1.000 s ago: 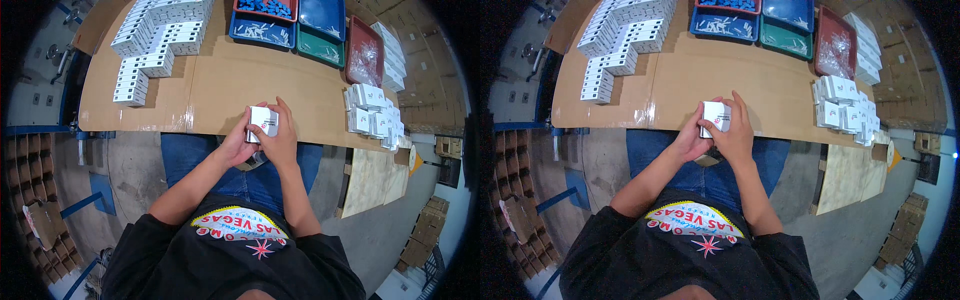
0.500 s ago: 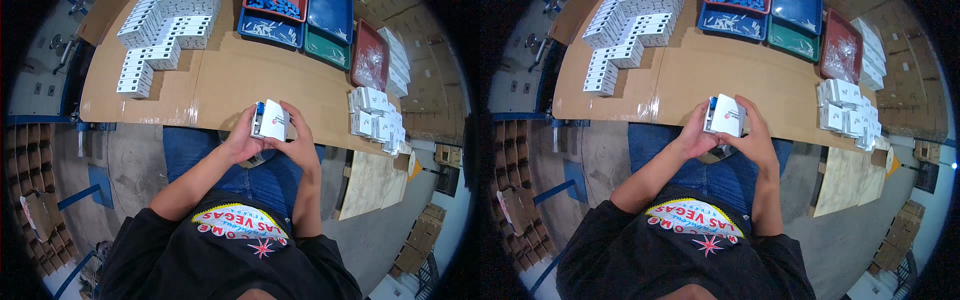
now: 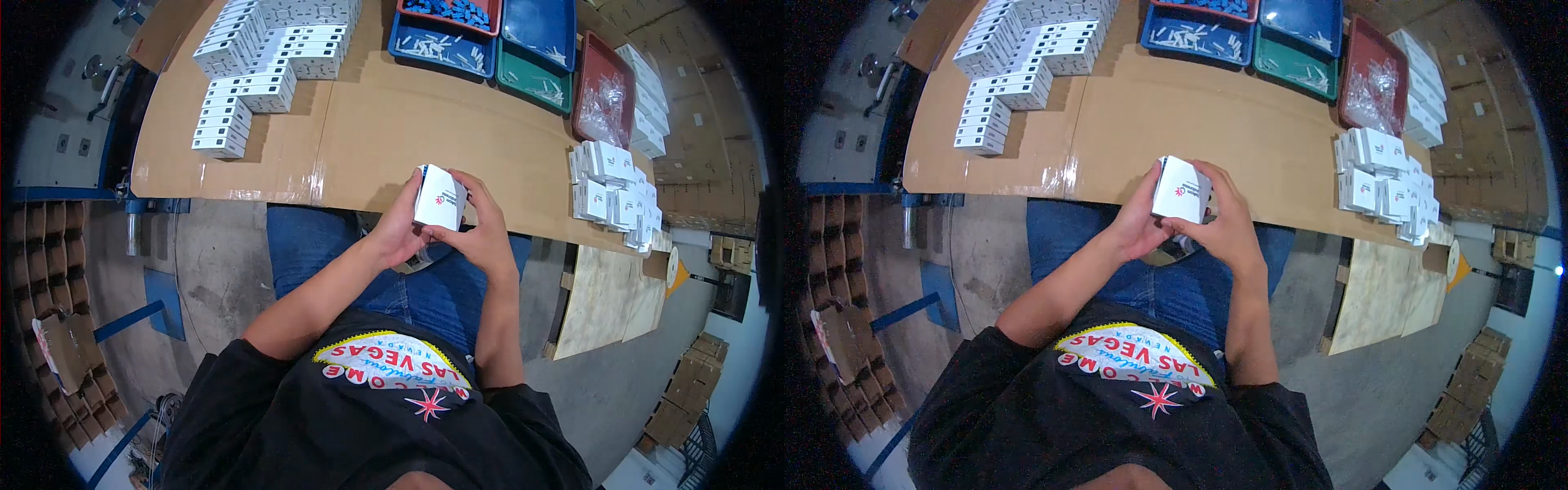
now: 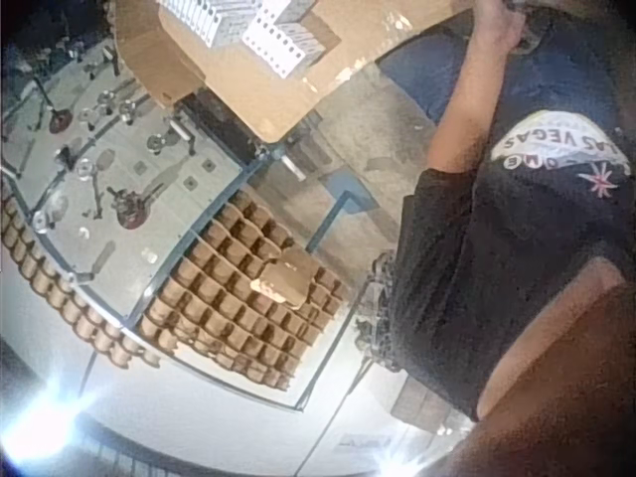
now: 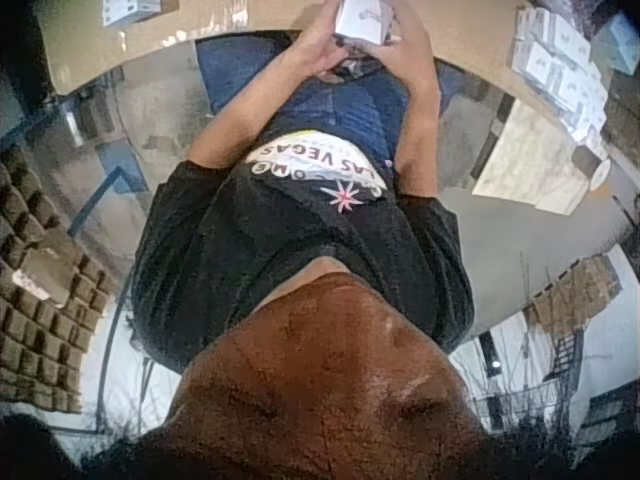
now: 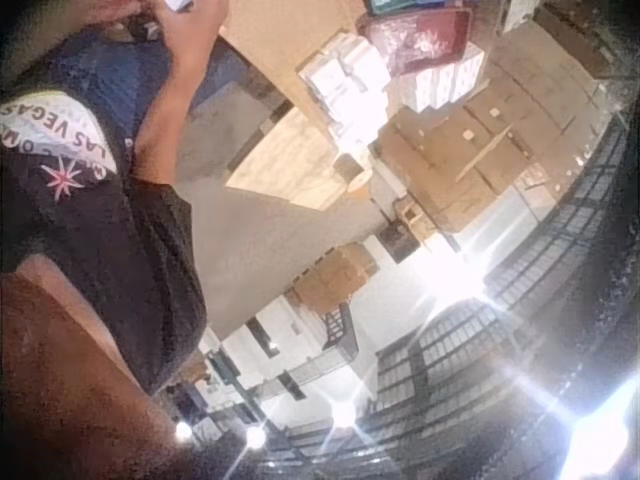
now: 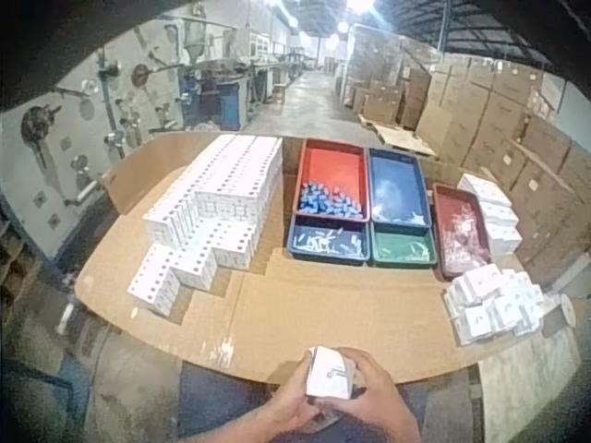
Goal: The recorder assembles small white electronic housing units by snapping components together and placing them in stacks.
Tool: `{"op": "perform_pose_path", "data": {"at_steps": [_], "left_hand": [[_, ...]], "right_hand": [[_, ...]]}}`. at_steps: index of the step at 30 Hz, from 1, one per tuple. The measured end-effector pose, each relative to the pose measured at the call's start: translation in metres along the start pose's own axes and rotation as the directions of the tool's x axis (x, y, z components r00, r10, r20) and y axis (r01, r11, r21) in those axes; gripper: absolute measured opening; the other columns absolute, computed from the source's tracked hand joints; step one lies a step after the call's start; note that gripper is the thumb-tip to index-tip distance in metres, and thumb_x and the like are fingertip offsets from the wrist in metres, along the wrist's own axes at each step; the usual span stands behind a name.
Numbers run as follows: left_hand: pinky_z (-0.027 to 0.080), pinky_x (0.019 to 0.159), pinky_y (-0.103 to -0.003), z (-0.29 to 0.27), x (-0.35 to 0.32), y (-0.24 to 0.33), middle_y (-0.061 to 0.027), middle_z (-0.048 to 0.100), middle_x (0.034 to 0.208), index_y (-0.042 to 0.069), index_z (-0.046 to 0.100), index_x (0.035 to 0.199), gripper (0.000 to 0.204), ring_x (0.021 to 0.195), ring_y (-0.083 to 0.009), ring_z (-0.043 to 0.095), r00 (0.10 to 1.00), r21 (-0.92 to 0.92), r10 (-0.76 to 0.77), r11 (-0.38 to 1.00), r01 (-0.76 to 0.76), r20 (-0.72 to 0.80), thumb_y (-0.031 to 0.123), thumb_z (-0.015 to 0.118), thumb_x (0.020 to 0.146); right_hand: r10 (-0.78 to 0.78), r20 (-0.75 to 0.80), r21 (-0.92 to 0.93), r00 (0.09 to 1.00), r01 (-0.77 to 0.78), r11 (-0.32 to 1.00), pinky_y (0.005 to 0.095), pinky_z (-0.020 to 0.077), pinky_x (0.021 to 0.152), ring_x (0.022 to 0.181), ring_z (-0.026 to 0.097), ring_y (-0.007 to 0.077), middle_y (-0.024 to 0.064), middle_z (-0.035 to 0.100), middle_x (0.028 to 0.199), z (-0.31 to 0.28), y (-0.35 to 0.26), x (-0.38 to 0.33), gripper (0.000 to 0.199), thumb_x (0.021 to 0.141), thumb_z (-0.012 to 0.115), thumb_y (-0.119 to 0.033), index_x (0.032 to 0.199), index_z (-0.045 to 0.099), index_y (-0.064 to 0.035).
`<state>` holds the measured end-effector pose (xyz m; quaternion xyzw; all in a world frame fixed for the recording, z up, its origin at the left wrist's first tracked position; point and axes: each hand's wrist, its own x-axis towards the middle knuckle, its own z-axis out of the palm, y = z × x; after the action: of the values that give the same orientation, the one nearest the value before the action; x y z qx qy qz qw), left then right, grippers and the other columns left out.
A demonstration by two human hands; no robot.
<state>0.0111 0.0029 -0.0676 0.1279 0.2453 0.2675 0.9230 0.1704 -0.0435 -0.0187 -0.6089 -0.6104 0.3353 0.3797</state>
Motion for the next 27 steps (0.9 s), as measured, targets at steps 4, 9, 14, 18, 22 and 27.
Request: {"op": "perform_pose_path", "data": {"at_steps": [4,9,14,18,22,27], "left_hand": [[0.055,0.100,-0.042,0.001,-0.001,0.001,-0.0128,0.064,0.131,0.010,0.047,0.145,0.069,0.118,-0.0275,0.065,0.999,-0.027,0.015,1.000,-0.014,0.049,0.063,0.032,0.106],[0.056,0.097,-0.041,0.008,-0.007,0.008,-0.0124,0.063,0.130,0.011,0.047,0.146,0.067,0.117,-0.0266,0.066,0.999,-0.013,-0.005,1.000,0.006,0.035,0.063,0.032,0.106],[0.057,0.088,-0.037,0.009,-0.005,0.006,-0.0112,0.064,0.129,0.012,0.047,0.146,0.065,0.115,-0.0254,0.066,1.000,-0.004,-0.009,1.000,0.009,0.013,0.062,0.032,0.107],[0.057,0.082,-0.034,0.009,-0.006,0.008,-0.0100,0.065,0.128,0.012,0.047,0.146,0.065,0.114,-0.0248,0.067,1.000,0.018,-0.025,1.000,0.025,-0.007,0.062,0.032,0.107],[0.056,0.080,-0.033,0.004,-0.003,0.006,-0.0074,0.066,0.126,0.014,0.049,0.145,0.065,0.109,-0.0222,0.068,0.997,0.114,-0.025,0.993,0.033,-0.073,0.063,0.030,0.107],[0.055,0.079,-0.032,0.003,-0.004,0.006,-0.0053,0.067,0.125,0.015,0.051,0.144,0.064,0.107,-0.0197,0.067,0.997,0.016,-0.065,0.998,0.066,-0.040,0.064,0.030,0.107]], "right_hand": [[-0.012,0.020,-0.021,1.000,0.012,1.000,0.0396,0.0544,0.099,0.128,0.059,0.0269,0.0109,0.059,0.139,0.001,-0.003,0.001,0.086,0.064,0.095,-0.021,0.139,0.056,-0.0078],[0.020,0.045,-0.027,0.999,-0.018,0.999,0.0399,0.0610,0.088,0.127,0.059,0.0259,0.0088,0.058,0.141,-0.003,-0.005,0.001,0.085,0.065,0.095,-0.023,0.140,0.056,-0.0113],[-0.052,0.056,-0.111,0.997,0.058,0.992,0.0387,0.0600,0.090,0.125,0.060,0.0272,0.0104,0.058,0.139,-0.006,-0.005,0.003,0.083,0.067,0.094,-0.025,0.139,0.057,-0.0093],[-0.016,0.065,-0.126,0.998,0.024,0.992,0.0388,0.0597,0.089,0.124,0.061,0.0280,0.0114,0.059,0.136,-0.005,-0.010,0.002,0.083,0.066,0.094,-0.025,0.139,0.058,-0.0091],[-0.072,0.037,-0.141,0.997,0.076,0.987,0.0390,0.0541,0.097,0.123,0.061,0.0296,0.0130,0.061,0.133,-0.007,-0.006,0.001,0.081,0.067,0.093,-0.024,0.138,0.058,-0.0057],[-0.085,0.015,-0.141,0.996,0.086,0.986,0.0379,0.0479,0.105,0.123,0.061,0.0301,0.0147,0.061,0.132,-0.009,0.000,0.000,0.081,0.066,0.093,-0.022,0.137,0.059,-0.0027]]}}
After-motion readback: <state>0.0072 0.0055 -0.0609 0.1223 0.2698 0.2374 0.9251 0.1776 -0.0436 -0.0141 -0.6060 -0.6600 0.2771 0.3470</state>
